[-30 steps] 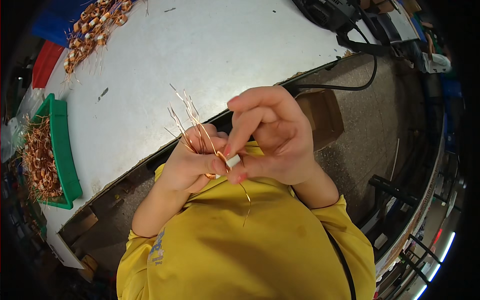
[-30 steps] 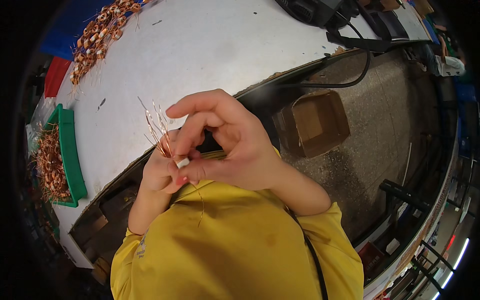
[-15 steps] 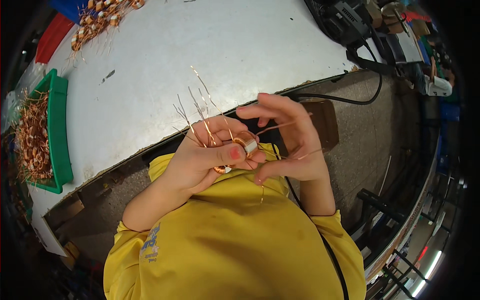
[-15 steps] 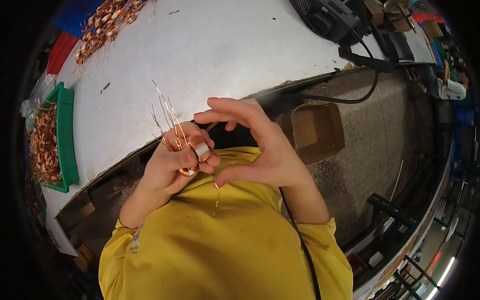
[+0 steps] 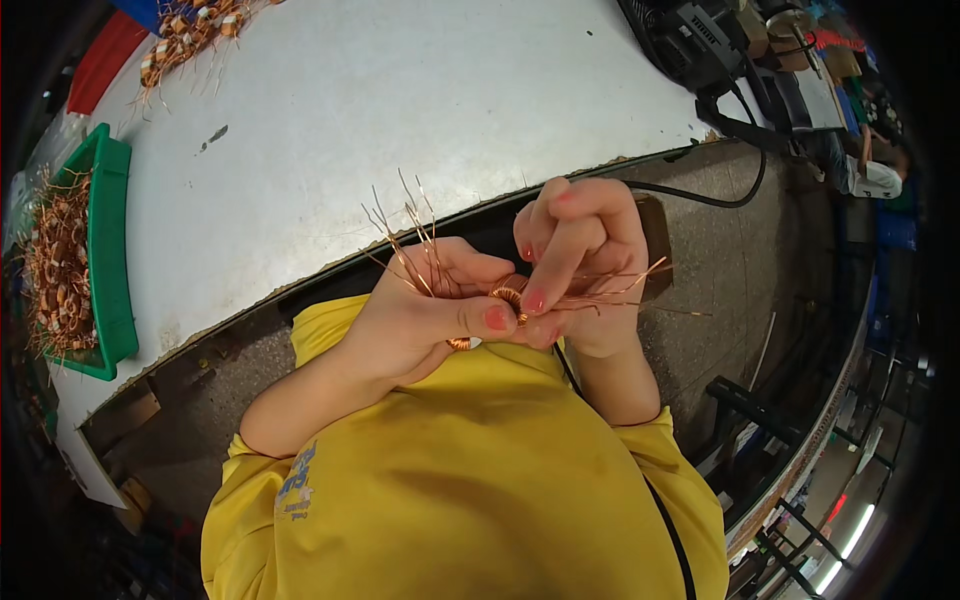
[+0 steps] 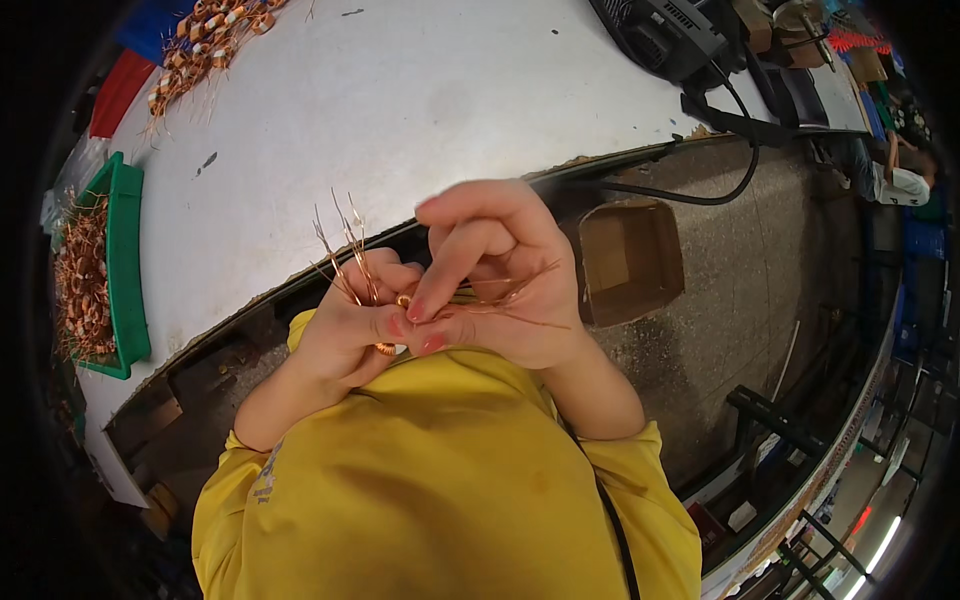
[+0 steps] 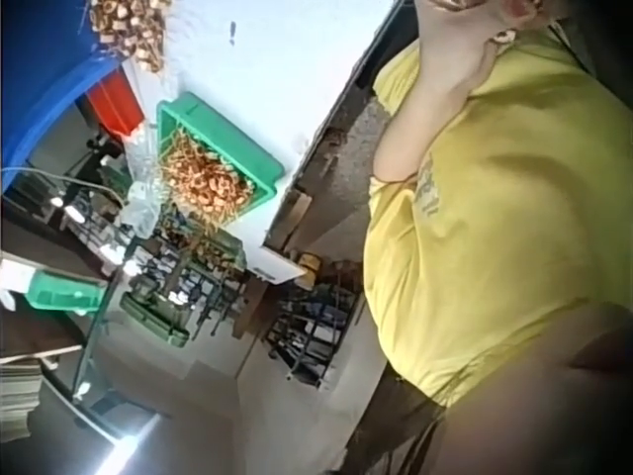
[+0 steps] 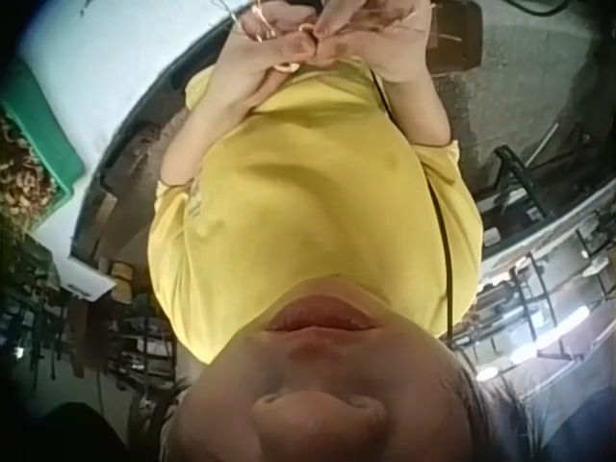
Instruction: Manually assembling and inspecting small copper components at a workbench.
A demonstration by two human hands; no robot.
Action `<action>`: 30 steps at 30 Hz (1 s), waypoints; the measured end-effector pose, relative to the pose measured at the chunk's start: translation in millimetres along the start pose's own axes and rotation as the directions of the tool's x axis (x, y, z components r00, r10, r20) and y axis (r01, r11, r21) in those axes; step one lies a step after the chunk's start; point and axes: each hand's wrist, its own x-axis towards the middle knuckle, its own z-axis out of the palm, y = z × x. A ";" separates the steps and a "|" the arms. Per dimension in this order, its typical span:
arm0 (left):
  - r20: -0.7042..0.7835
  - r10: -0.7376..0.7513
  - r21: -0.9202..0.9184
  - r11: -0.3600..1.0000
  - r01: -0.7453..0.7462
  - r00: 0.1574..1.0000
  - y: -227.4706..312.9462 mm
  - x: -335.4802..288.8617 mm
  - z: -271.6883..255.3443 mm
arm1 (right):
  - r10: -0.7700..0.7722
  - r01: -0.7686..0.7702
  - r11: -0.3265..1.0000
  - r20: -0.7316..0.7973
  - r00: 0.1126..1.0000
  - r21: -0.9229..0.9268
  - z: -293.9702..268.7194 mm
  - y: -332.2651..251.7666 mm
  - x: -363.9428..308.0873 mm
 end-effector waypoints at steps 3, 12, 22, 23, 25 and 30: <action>-0.021 0.104 0.090 0.991 -0.101 0.994 8.8 -4.3 9.3 | 0.003 -0.004 0.999 0.025 1.000 0.045 3.3 5.3 3.5; 0.037 0.287 0.623 0.742 -0.246 0.957 -0.9 -6.5 13.4 | 0.193 -0.190 0.883 -0.036 0.980 -0.430 20.0 -3.0 3.8; 0.058 0.193 0.493 0.848 -0.196 0.979 1.1 -26.6 31.8 | 0.213 -0.130 0.806 0.078 0.974 -0.578 39.9 -41.2 18.2; 0.085 0.178 0.466 0.863 -0.197 0.980 1.2 -28.1 33.4 | 0.167 -0.119 0.807 0.031 0.985 -0.578 35.7 -39.3 11.1; 0.136 0.158 0.412 0.889 -0.201 0.978 1.2 -31.0 35.1 | 0.077 -0.096 0.811 -0.058 0.995 -0.577 31.0 -36.3 -0.4; 0.075 0.185 0.453 0.869 -0.199 0.980 -27.8 -21.0 22.6 | 0.078 -0.135 0.866 -0.135 0.988 -0.482 15.9 -52.8 -7.8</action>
